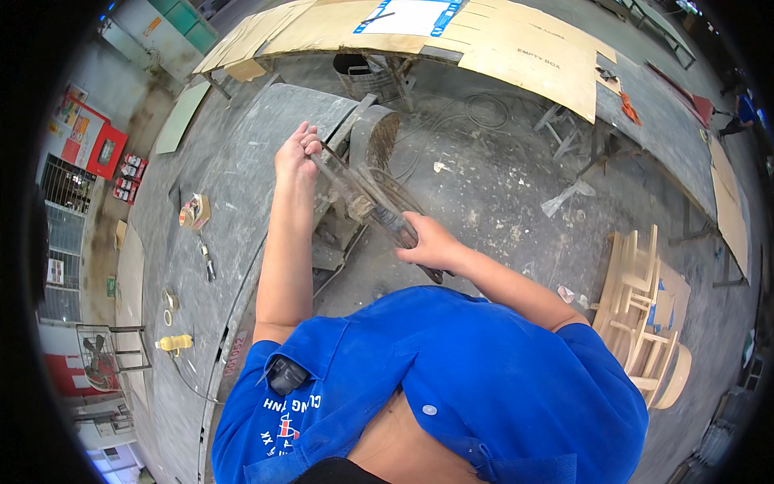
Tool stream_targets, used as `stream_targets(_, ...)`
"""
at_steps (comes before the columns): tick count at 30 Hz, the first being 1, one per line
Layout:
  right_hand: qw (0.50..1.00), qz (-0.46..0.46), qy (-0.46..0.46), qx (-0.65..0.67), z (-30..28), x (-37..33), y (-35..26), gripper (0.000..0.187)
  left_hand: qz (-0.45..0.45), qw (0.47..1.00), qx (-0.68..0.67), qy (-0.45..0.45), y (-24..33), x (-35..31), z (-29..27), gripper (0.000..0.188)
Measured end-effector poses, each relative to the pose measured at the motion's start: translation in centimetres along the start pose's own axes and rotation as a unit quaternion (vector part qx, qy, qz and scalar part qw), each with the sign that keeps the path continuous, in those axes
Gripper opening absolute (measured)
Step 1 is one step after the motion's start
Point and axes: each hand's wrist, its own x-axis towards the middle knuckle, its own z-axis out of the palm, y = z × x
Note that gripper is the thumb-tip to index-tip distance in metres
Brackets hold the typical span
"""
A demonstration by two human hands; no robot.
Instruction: The person coils a long gray cable by hand in a workshop. They gather the cable into loops, walk to a workbench, and place the coiled cable on the surface.
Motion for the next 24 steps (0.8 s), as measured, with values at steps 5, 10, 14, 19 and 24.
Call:
stream_targets(5, 1.0, -0.013, 0.001, 0.021, 0.3, -0.4, -0.5, 0.056, -0.022, 1.0, -0.003, 0.0, 0.5, -0.4, -0.2, 0.048)
stream_targets(10, 0.942, 0.075, 0.075, 0.317, -1.4, 0.0, -0.1, 0.042, -0.034, 0.989, 0.123, -0.072, 0.2, -3.4, 0.2, 0.041)
stream_targets(14, 0.921, 0.045, 0.064, 0.38, -2.8, 2.1, 0.4, 0.032, 0.04, 0.962, 0.231, -0.138, -3.4, -6.0, 2.2, 0.043)
stream_targets(19, 0.881, 0.047, 0.056, 0.467, -2.7, 4.3, 1.4, 0.036, 0.322, 0.717, 0.569, -0.242, -9.2, -9.7, 2.1, 0.055)
stream_targets(24, 0.837, 0.01, 0.074, 0.542, -1.7, 5.1, 1.8, 0.038, 0.424, 0.606, 0.639, -0.212, -11.3, -12.9, -0.3, 0.07)
